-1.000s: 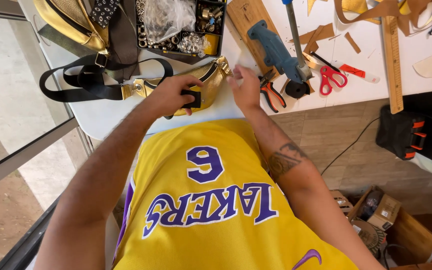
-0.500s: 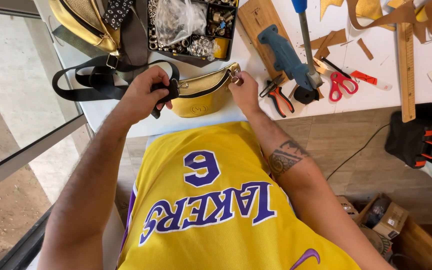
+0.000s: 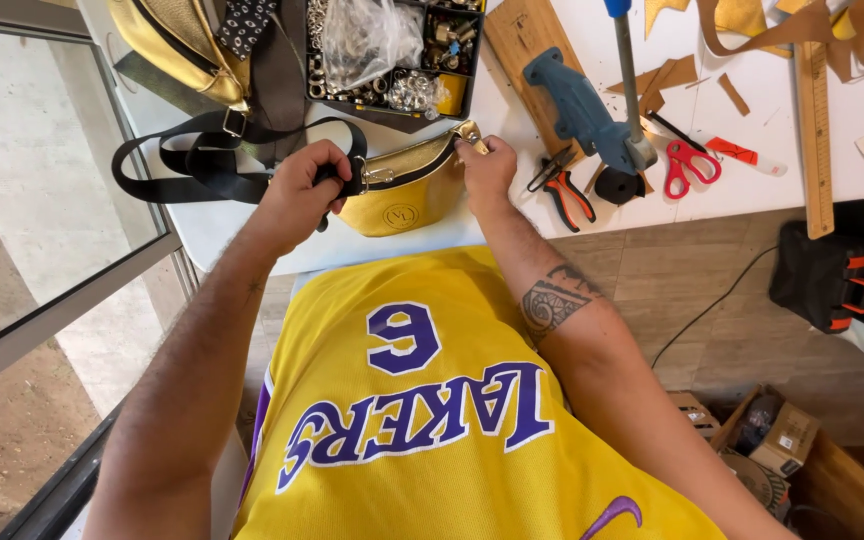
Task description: Attaching a black nylon strap to a gold metallic fanny pack using metal hardware.
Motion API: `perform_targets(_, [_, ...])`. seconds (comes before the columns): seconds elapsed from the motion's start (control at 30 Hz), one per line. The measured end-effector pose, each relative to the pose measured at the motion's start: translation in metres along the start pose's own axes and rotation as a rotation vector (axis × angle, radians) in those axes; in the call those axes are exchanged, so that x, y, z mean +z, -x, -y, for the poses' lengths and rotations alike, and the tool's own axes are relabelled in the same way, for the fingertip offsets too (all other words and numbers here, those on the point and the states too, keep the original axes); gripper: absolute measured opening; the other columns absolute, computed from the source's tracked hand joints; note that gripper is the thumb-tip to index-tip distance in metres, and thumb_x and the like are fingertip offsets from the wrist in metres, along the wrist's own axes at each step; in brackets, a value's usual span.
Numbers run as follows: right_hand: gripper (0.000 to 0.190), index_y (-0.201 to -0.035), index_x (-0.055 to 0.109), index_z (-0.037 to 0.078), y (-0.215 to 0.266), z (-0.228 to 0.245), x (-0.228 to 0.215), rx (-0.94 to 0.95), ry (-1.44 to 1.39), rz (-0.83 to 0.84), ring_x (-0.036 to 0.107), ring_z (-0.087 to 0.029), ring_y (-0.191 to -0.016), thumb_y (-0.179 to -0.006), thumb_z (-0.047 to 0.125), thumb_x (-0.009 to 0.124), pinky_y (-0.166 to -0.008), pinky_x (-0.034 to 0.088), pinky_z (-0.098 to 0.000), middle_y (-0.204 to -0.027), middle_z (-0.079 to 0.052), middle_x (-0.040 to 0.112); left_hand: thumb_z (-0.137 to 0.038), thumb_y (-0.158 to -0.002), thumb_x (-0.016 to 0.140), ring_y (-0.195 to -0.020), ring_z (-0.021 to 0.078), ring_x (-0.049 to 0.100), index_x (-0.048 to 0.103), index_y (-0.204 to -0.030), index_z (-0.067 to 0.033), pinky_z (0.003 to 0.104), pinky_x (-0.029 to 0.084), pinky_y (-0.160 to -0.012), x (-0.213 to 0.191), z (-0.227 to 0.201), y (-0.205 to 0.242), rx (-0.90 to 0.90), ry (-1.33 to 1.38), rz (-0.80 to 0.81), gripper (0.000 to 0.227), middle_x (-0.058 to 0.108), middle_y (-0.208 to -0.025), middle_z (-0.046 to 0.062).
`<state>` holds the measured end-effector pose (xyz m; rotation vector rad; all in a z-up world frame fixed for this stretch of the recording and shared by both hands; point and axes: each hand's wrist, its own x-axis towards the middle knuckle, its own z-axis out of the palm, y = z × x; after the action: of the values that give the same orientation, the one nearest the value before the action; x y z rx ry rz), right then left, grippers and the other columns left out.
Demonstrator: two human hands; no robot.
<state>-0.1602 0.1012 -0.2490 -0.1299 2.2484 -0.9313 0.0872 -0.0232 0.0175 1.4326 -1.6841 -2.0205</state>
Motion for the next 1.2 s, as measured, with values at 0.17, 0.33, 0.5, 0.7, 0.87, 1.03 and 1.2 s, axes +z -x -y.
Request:
perform_targets(0.17, [0.025, -0.062, 0.058, 0.005, 0.035, 0.019, -0.006, -0.290, -0.067, -0.110, 0.065, -0.028, -0.087, -0.061, 0.010, 0.082, -0.084, 0.052, -0.0352, -0.089, -0.015, 0.063, -0.002, -0.087, 0.076, -0.064, 0.0167, 0.055, 0.064, -0.091, -0.0048, 0.030, 0.047, -0.062, 0.000, 0.001, 0.010, 0.045, -0.061, -0.099, 0.013, 0.059, -0.069, 0.011])
perform_targets(0.33, [0.021, -0.072, 0.051, -0.003, 0.080, 0.031, -0.018, -0.321, -0.294, -0.064, 0.060, -0.039, -0.121, -0.068, -0.005, 0.072, -0.107, 0.045, -0.0433, -0.136, -0.026, 0.053, -0.013, -0.084, 0.090, -0.082, 0.0230, 0.061, 0.055, -0.087, -0.0076, 0.035, 0.050, -0.075, -0.006, 0.026, -0.001, 0.120, -0.122, -0.218, 0.036, 0.059, -0.081, 0.011])
perform_targets(0.5, [0.020, -0.071, 0.049, -0.002, 0.123, 0.063, -0.048, -0.483, -0.413, 0.086, 0.060, -0.030, -0.122, -0.075, -0.009, 0.067, -0.108, 0.046, -0.0438, -0.145, -0.021, 0.053, -0.010, -0.086, 0.084, -0.098, 0.0242, 0.069, 0.065, -0.127, -0.0157, 0.037, 0.055, -0.093, -0.003, -0.010, 0.001, 0.191, -0.183, -0.165, 0.046, 0.068, -0.090, 0.011])
perform_targets(0.7, [0.017, -0.065, 0.064, 0.000, 0.190, 0.135, -0.064, -0.891, -0.274, 0.321, 0.068, -0.044, -0.114, -0.074, -0.011, 0.073, -0.106, 0.051, -0.0499, -0.130, -0.025, 0.062, -0.006, -0.087, 0.081, -0.062, 0.0128, 0.063, 0.076, -0.118, -0.0165, 0.026, 0.058, -0.052, 0.005, 0.002, -0.016, 0.182, -0.017, -0.117, 0.033, 0.071, -0.085, 0.012])
perform_targets(0.87, [0.019, -0.067, 0.059, -0.005, 0.210, 0.147, -0.063, -1.037, -0.255, 0.438, 0.066, -0.044, -0.119, -0.074, -0.010, 0.076, -0.109, 0.050, -0.0501, -0.134, -0.025, 0.057, -0.006, -0.084, 0.083, -0.068, 0.0188, 0.068, 0.076, -0.117, -0.0164, 0.031, 0.059, -0.063, -0.005, 0.008, -0.016, 0.277, -0.076, -0.151, 0.036, 0.072, -0.085, 0.013])
perform_targets(1.03, [0.025, -0.068, 0.058, -0.006, 0.212, 0.137, -0.067, -1.091, -0.149, 0.508, 0.066, -0.044, -0.114, -0.075, -0.003, 0.081, -0.108, 0.048, -0.0536, -0.125, -0.026, 0.058, -0.012, -0.083, 0.079, -0.098, 0.0230, 0.070, 0.076, -0.119, -0.0220, 0.039, 0.055, -0.093, 0.001, 0.017, 0.009, 0.312, -0.121, -0.180, 0.037, 0.076, -0.102, 0.008])
perform_targets(1.2, [0.020, -0.078, 0.068, 0.003, 0.196, 0.122, -0.066, -1.073, -0.098, 0.587, 0.068, -0.029, -0.108, -0.078, 0.008, 0.086, -0.102, 0.052, -0.0415, -0.114, -0.012, 0.065, -0.004, -0.088, 0.077, -0.082, 0.0159, 0.065, 0.076, -0.116, -0.0107, 0.031, 0.058, -0.082, 0.004, 0.016, 0.023, 0.236, 0.097, -0.151, 0.028, 0.071, -0.095, 0.011])
